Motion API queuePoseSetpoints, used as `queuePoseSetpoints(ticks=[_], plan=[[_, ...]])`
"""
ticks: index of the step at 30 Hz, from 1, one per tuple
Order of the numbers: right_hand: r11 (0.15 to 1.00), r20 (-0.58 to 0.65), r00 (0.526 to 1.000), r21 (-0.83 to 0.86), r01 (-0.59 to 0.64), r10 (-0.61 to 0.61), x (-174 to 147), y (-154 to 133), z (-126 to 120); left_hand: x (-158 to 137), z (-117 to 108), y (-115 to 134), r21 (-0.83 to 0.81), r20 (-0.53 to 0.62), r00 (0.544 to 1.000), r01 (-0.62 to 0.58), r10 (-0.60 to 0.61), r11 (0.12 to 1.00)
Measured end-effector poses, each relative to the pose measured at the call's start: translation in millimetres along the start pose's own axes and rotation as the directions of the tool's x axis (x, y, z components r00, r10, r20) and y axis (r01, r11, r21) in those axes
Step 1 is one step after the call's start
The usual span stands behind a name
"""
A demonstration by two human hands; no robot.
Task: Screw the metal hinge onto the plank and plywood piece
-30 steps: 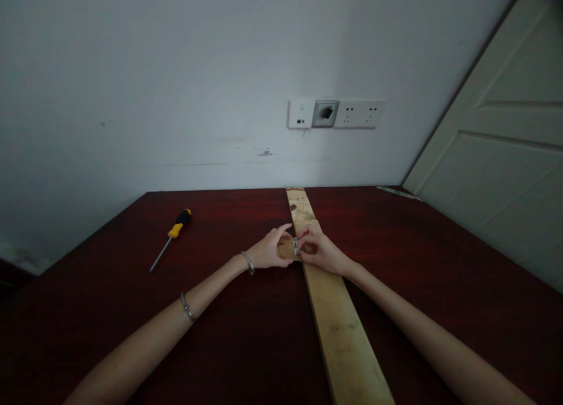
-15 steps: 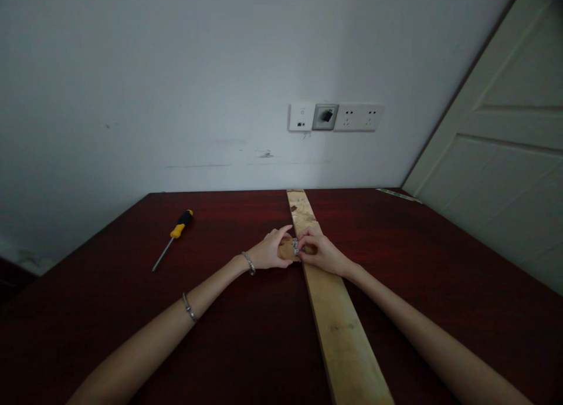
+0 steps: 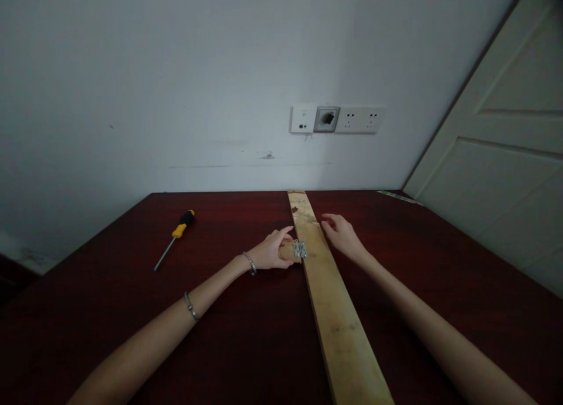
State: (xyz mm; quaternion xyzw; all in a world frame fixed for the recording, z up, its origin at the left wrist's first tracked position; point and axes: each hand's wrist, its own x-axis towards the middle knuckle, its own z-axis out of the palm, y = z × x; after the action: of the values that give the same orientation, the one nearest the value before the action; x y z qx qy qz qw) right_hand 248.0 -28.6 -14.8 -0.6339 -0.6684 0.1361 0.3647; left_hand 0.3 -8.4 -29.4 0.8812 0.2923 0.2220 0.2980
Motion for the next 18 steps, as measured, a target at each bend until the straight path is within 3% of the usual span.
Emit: queuePoseSetpoints(ticks=[5, 10, 18], plan=[[0.984, 0.188, 0.966, -0.052, -0.168, 0.175, 5, 18, 1, 0, 0, 0, 0.004, 0.011, 1.0, -0.002, 0.002, 1.0], [0.99, 0.333, 0.936, 0.038, -0.137, 0.117, 0, 15, 6, -1, 0, -4, 0.006, 0.018, 1.0, -0.005, 0.004, 1.0], [0.983, 0.344, 0.936, 0.133, -0.127, 0.074, -2, 15, 7, -4, -2, -4, -0.009, 0.036, 0.999, -0.012, 0.012, 1.0]])
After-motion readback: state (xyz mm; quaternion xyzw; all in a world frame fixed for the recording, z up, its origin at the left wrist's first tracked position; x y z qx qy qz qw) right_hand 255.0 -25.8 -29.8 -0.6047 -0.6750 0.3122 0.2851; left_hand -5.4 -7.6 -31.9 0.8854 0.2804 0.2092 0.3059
